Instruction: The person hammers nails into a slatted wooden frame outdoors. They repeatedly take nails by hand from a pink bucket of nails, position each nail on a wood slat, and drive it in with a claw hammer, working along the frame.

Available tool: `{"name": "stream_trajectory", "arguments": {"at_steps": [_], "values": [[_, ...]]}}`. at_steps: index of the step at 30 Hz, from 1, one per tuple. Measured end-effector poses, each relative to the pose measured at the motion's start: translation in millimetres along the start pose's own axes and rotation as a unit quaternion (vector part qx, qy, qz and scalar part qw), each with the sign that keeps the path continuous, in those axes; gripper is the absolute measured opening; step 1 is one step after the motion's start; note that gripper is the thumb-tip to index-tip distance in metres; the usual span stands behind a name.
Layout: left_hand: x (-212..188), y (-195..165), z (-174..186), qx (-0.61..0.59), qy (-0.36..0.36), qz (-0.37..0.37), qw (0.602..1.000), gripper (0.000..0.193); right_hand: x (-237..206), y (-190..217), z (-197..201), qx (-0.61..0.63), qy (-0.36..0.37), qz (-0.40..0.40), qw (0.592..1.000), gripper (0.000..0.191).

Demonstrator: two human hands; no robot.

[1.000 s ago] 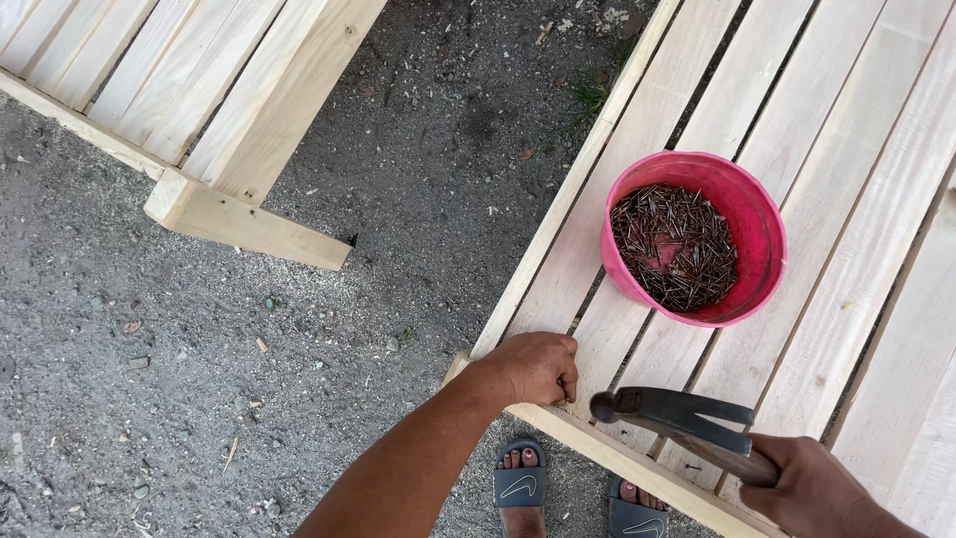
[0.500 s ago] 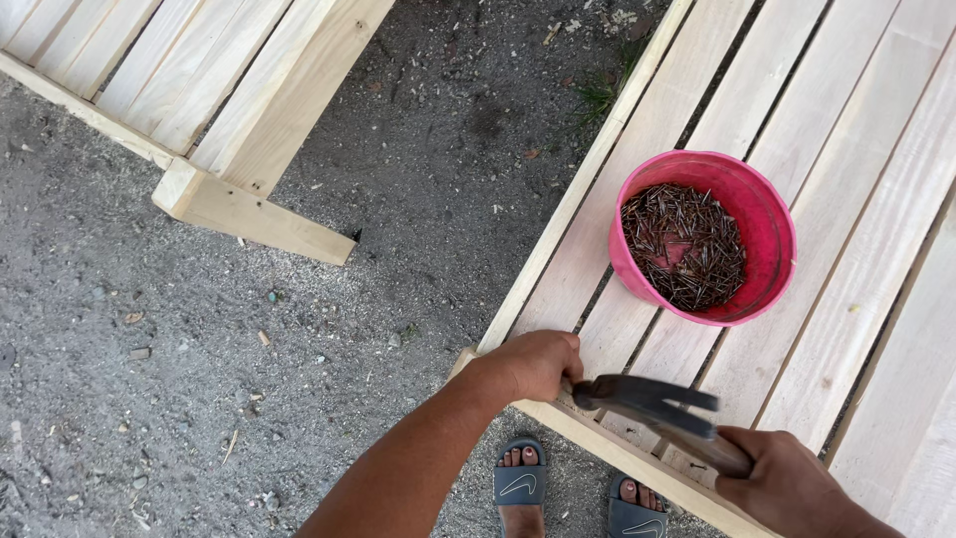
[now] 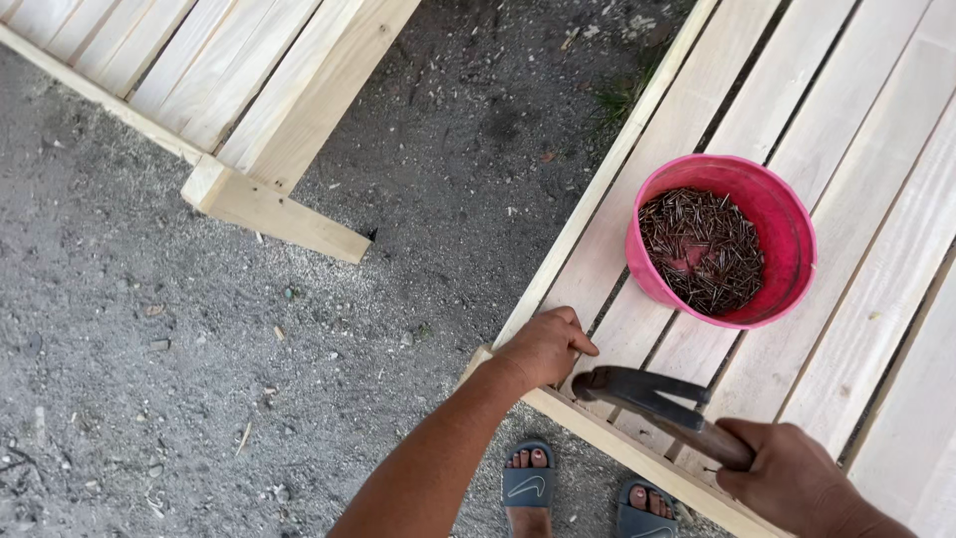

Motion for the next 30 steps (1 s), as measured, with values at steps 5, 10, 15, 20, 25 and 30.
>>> {"name": "stream_trajectory", "arguments": {"at_steps": [5, 10, 15, 20, 25, 30], "values": [[-1, -2, 2, 0.013, 0.033, 0.035, 0.999, 0.02, -7, -7, 19, 0.036, 0.002, -0.042, 0.998, 0.026], [-9, -9, -1, 0.139, 0.104, -0.031, 0.984, 0.039, -7, -23, 25, 0.043, -0.018, -0.048, 0.998, 0.024], [-12, -14, -7, 0.205, 0.144, -0.014, 0.968, 0.04, -4, -34, 14, -0.006, 0.025, -0.04, 0.999, 0.022], [-6, -15, -19, 0.274, 0.134, -0.087, 0.948, 0.032, 0, -39, 9, -0.008, 0.029, -0.049, 0.998, 0.041], [0, -9, -22, 0.272, 0.103, -0.141, 0.946, 0.019, 2, -51, 8, 0.008, 0.033, -0.083, 0.996, 0.041], [1, 2, -19, 0.225, 0.068, -0.147, 0.961, 0.017, 2, -67, -1, 0.042, 0.032, -0.083, 0.995, 0.039]]}}
Point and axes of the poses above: each hand's wrist, its own x-axis towards the middle knuckle, its own z-axis out of the back of the hand, y = z × x, the point moved 2 cm from there along x, towards the middle knuckle, and after that the axes turned 13 degrees about z, right-handed, at the moved point
